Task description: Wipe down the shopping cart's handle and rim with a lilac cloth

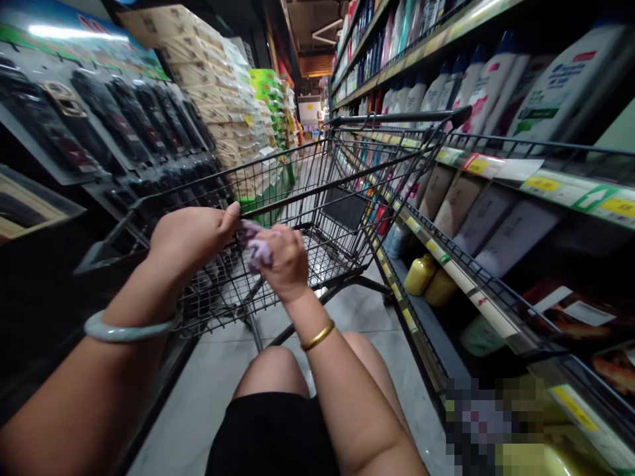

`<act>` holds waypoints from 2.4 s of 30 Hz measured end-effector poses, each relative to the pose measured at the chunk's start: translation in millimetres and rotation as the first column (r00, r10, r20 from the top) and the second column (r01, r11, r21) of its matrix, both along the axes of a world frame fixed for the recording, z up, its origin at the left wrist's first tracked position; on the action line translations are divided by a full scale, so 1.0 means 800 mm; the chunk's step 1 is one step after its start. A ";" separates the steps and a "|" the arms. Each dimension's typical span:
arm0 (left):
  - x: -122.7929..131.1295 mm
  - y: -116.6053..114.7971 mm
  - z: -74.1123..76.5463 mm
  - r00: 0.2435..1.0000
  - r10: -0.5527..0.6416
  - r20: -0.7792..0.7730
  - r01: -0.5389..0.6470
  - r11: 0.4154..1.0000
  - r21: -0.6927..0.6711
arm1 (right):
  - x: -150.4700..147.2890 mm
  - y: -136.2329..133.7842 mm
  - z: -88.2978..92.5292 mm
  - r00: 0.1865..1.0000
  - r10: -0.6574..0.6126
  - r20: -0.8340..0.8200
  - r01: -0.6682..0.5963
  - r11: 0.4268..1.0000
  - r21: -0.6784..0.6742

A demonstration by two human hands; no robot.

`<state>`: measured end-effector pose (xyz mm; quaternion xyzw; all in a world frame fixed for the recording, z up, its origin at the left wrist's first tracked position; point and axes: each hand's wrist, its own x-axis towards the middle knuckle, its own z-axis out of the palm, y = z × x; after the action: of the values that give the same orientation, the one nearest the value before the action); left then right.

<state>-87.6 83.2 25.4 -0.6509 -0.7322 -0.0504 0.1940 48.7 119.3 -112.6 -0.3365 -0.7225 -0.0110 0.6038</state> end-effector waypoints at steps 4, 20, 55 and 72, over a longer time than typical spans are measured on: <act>0.002 -0.001 -0.003 1.000 0.008 0.002 -0.008 0.999 0.033 | 0.017 0.016 0.000 0.959 -0.163 -0.230 0.148 0.986 -0.082; -0.003 0.000 -0.008 0.997 0.071 0.025 -0.073 0.994 0.086 | 0.020 0.019 -0.006 0.964 -0.150 -0.220 0.138 0.988 -0.069; -0.040 -0.013 0.001 0.992 0.093 -0.089 -0.090 0.995 0.043 | -0.023 -0.016 -0.058 0.948 -0.030 0.317 0.060 0.995 -0.086; -0.061 -0.014 0.002 0.981 0.192 -0.038 -0.191 0.981 0.010 | -0.032 -0.025 -0.090 0.799 0.095 0.593 -0.005 0.989 -0.151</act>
<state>-136.0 72.3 27.1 -0.5776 -0.7875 -0.0213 0.2140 22.8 99.1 -184.7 -0.3387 -0.8836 -0.0495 0.3194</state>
